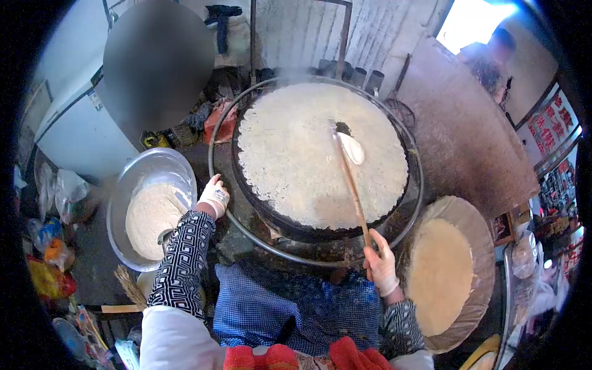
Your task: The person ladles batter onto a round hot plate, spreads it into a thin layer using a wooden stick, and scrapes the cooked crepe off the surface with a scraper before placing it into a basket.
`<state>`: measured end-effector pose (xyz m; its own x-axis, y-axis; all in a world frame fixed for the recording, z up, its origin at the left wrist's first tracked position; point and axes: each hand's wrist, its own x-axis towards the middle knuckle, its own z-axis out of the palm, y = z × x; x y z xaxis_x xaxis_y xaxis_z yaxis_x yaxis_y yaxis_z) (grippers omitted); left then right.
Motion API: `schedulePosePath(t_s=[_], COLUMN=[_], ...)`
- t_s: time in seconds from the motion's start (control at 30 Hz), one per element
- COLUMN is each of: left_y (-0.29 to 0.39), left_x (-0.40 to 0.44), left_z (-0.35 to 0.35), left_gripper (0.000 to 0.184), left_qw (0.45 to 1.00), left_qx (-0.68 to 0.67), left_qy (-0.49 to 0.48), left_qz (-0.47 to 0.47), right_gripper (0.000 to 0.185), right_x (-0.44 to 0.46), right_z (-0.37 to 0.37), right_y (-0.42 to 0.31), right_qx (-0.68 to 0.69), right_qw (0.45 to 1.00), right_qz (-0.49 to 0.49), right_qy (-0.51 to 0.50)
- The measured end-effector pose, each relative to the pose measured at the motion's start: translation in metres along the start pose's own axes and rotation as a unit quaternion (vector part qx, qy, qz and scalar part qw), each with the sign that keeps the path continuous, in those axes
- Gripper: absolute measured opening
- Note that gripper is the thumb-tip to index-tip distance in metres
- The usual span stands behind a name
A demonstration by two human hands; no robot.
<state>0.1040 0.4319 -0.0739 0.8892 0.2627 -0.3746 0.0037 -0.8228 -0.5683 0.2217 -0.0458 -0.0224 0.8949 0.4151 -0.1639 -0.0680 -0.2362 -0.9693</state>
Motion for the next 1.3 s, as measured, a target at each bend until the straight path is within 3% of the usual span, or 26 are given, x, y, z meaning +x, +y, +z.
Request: schedulePosePath(t_s=[0.17,0.37,0.47,0.5,0.53,0.57,0.63,0.67,0.77,0.83,0.93,0.97,1.07,1.1,1.17,1.2,1.27,1.3], left_y=[0.014,0.044,0.084,0.105,0.148,0.167,0.195,0.226,0.241,0.225,0.166,0.158,0.123,0.107,0.096,0.090,0.065,0.062], left_x=[-0.008,-0.032,-0.063,-0.062,-0.063,-0.065,-0.095,-0.110,-0.181,-0.217,-0.252,-0.256,-0.270,-0.271,-0.268,-0.267,-0.265,-0.263], left_z=[0.004,-0.031,-0.102,-0.111,-0.093,-0.108,-0.150,-0.143,-0.167,-0.159,-0.155,-0.132,-0.072,-0.047,0.025,0.060,0.050,0.088], left_gripper=[0.023,0.022,0.020,0.024,0.028,0.040,0.058,0.062,0.062,0.059,0.052,0.047,0.045,0.046,0.059,0.065,0.067,0.070], left_qw=[0.999,0.995,0.984,0.978,0.972,0.974,0.933,0.906,0.848,0.805,0.779,0.770,0.764,0.782,0.854,0.846,0.788,0.754], left_qx=[0.001,-0.100,-0.164,-0.200,-0.232,-0.223,-0.356,-0.373,-0.465,-0.527,-0.592,-0.590,-0.533,-0.494,-0.340,-0.353,-0.409,-0.477], left_qy=[0.043,-0.007,-0.063,-0.057,0.008,-0.044,0.039,0.200,0.190,0.190,0.126,0.215,0.354,0.347,0.201,0.078,-0.165,-0.197], left_qz=[-0.013,-0.004,-0.005,0.001,-0.032,0.017,0.047,0.032,0.169,0.196,0.161,0.117,-0.085,-0.154,-0.338,-0.391,-0.428,-0.406], right_gripper=[0.053,0.059,0.059,0.059,0.058,0.060,0.058,0.057,0.052,0.046,0.042,0.042,0.041,0.041,0.041,0.041,0.041,0.042], right_x=[-0.038,-0.001,0.031,0.038,0.030,0.034,0.045,0.048,0.052,0.051,0.053,0.051,0.046,0.044,0.038,0.036,0.029,0.028], right_z=[0.007,0.053,0.044,0.044,0.048,0.050,0.057,0.063,0.076,0.088,0.101,0.106,0.118,0.122,0.128,0.129,0.134,0.135], right_y=[0.019,-0.006,-0.011,-0.014,-0.006,-0.006,-0.009,-0.009,-0.004,-0.008,-0.008,-0.009,-0.016,-0.017,-0.019,-0.018,-0.010,-0.005], right_qx=[0.286,0.198,0.230,0.225,0.217,0.203,0.205,0.199,0.198,0.243,0.257,0.261,0.260,0.266,0.278,0.291,0.336,0.361], right_qw=[0.955,0.973,0.964,0.964,0.967,0.971,0.967,0.969,0.969,0.954,0.945,0.944,0.943,0.941,0.935,0.929,0.912,0.901], right_qz=[0.071,0.110,0.116,0.124,0.125,0.100,0.126,0.134,0.136,0.166,0.193,0.196,0.201,0.205,0.215,0.216,0.212,0.208], right_qy=[0.028,-0.039,-0.066,-0.064,-0.055,-0.083,-0.082,-0.066,-0.056,-0.060,-0.059,-0.057,-0.046,-0.047,-0.048,-0.069,-0.101,-0.118])
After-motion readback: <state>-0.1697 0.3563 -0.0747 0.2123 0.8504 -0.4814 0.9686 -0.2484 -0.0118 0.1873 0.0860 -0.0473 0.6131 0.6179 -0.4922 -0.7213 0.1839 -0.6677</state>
